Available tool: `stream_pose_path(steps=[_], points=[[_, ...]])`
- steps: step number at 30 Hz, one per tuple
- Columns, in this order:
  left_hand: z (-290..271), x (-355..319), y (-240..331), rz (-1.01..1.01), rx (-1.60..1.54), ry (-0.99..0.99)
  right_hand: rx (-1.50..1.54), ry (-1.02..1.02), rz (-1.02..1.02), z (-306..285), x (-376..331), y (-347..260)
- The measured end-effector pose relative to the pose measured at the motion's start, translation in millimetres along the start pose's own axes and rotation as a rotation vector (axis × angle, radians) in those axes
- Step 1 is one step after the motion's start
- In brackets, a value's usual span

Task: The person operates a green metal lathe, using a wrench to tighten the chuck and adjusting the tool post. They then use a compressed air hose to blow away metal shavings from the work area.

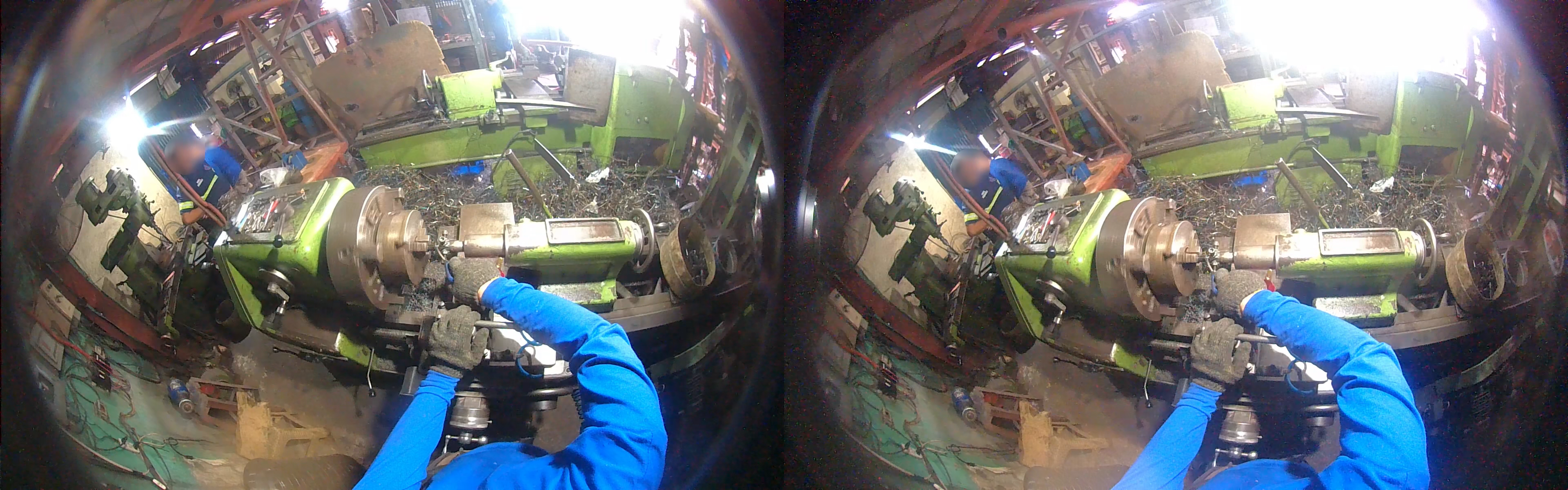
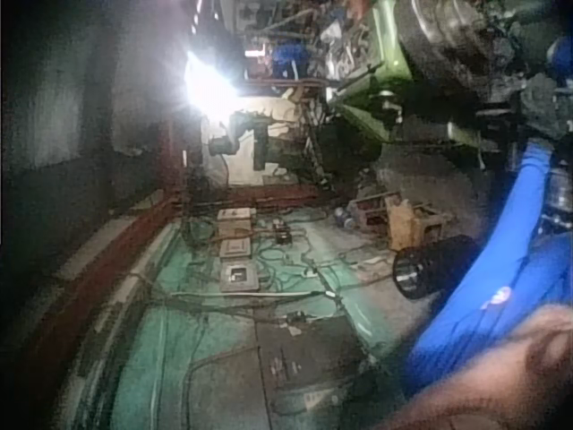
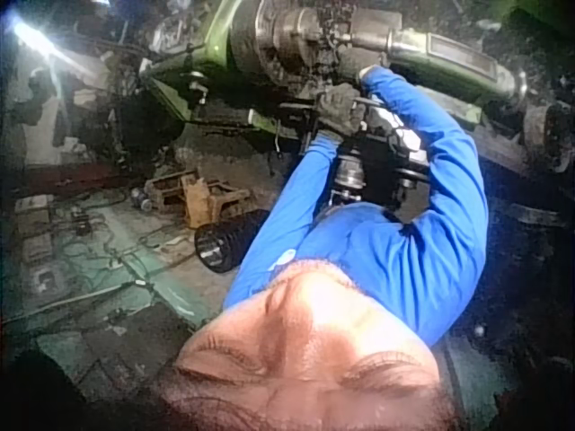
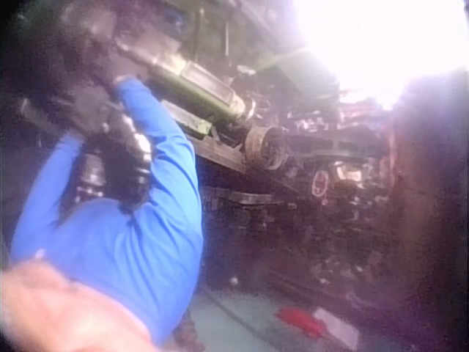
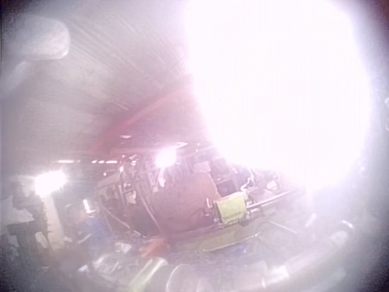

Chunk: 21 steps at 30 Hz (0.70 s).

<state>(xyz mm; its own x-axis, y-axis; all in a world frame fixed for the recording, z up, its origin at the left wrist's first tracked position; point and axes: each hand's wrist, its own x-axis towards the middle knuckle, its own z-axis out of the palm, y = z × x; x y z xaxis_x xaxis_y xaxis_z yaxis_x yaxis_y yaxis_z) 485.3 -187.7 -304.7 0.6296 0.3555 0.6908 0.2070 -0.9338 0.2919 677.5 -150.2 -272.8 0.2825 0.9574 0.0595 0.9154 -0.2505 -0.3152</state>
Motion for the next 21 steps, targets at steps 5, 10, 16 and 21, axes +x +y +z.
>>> stream_pose_path(steps=[5, 10, 16, 21], points=[[1, -1, -2, 0.017, 0.000, 0.006, -0.007, 0.046, -0.023, 0, -3, -1], [2, -2, -3, 0.013, -0.010, -0.001, -0.008, 0.068, -0.030, 3, -1, 0], [-2, 0, 1, 0.006, 0.008, 0.003, -0.025, 0.077, -0.024, 1, -2, -1], [-2, 5, 2, 0.027, -0.011, 0.031, -0.020, 0.063, -0.008, -4, -4, -2]])
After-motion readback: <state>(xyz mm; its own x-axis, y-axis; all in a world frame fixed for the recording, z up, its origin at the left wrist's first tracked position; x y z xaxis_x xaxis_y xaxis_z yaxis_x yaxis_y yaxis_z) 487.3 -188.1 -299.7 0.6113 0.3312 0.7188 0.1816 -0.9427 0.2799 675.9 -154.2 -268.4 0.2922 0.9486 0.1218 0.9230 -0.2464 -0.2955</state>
